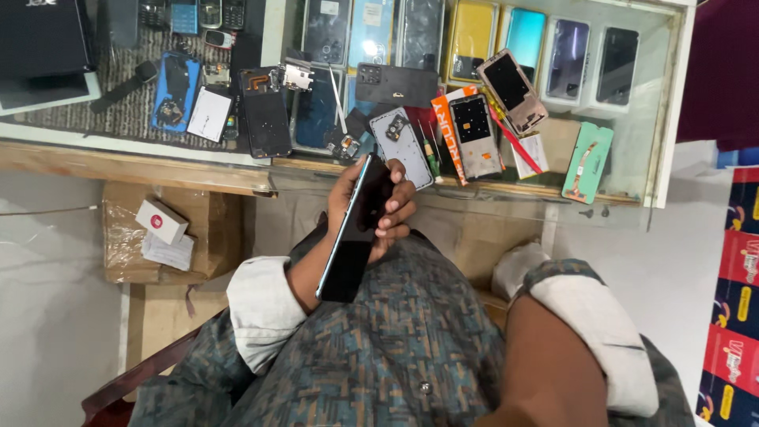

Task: The person disassembles a smartphone by prying open the back cover and removing internal components. They use a metal tool to separate parts and manipulate the device with both hands, then reassemble it by aligning and pressing the back cover back into place.

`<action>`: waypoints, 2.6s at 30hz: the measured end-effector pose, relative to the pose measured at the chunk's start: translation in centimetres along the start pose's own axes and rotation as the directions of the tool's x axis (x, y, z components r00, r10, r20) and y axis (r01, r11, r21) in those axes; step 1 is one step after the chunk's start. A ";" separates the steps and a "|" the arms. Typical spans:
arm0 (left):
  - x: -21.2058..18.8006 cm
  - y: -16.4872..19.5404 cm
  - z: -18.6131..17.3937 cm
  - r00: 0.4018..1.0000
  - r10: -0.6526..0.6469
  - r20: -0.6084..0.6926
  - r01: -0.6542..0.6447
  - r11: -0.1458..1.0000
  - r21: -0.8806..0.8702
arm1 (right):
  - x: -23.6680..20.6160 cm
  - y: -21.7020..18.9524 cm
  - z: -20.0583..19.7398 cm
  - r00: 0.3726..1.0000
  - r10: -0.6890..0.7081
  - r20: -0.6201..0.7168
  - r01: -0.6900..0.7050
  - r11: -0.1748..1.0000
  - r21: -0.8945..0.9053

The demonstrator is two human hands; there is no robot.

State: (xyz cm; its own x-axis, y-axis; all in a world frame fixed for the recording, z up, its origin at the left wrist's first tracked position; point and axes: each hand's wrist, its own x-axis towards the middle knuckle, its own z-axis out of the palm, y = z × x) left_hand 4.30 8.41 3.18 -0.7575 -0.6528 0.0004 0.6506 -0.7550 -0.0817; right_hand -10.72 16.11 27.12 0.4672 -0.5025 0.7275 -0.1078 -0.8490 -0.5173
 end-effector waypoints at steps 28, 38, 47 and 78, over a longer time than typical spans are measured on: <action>-1.6 -1.9 8.8 0.714 0.682 0.158 -0.282 0.073 0.957 | -9.5 10.4 2.2 0.435 0.897 -0.079 -0.810 0.428 0.401; -1.5 -2.9 8.9 0.722 0.661 0.205 -0.282 0.010 0.959 | -11.4 13.5 0.4 0.505 0.849 0.158 -0.738 0.329 0.589; -0.7 -4.2 9.2 0.675 0.703 0.221 -0.157 -0.156 0.975 | -12.0 13.1 0.4 0.523 0.852 0.032 -0.760 0.450 0.469; 1.0 -10.3 8.8 0.578 0.806 0.130 -0.044 -0.128 0.991 | -15.3 14.8 -4.4 0.498 0.765 0.408 -0.854 0.352 0.383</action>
State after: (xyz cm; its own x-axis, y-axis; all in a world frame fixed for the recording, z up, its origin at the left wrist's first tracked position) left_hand -2.66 14.97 12.78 0.0930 -0.9936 0.0635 0.0028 0.0640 0.9979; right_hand -23.35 10.51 10.30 0.5084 -0.8332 -0.2176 -0.1014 0.1930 -0.9759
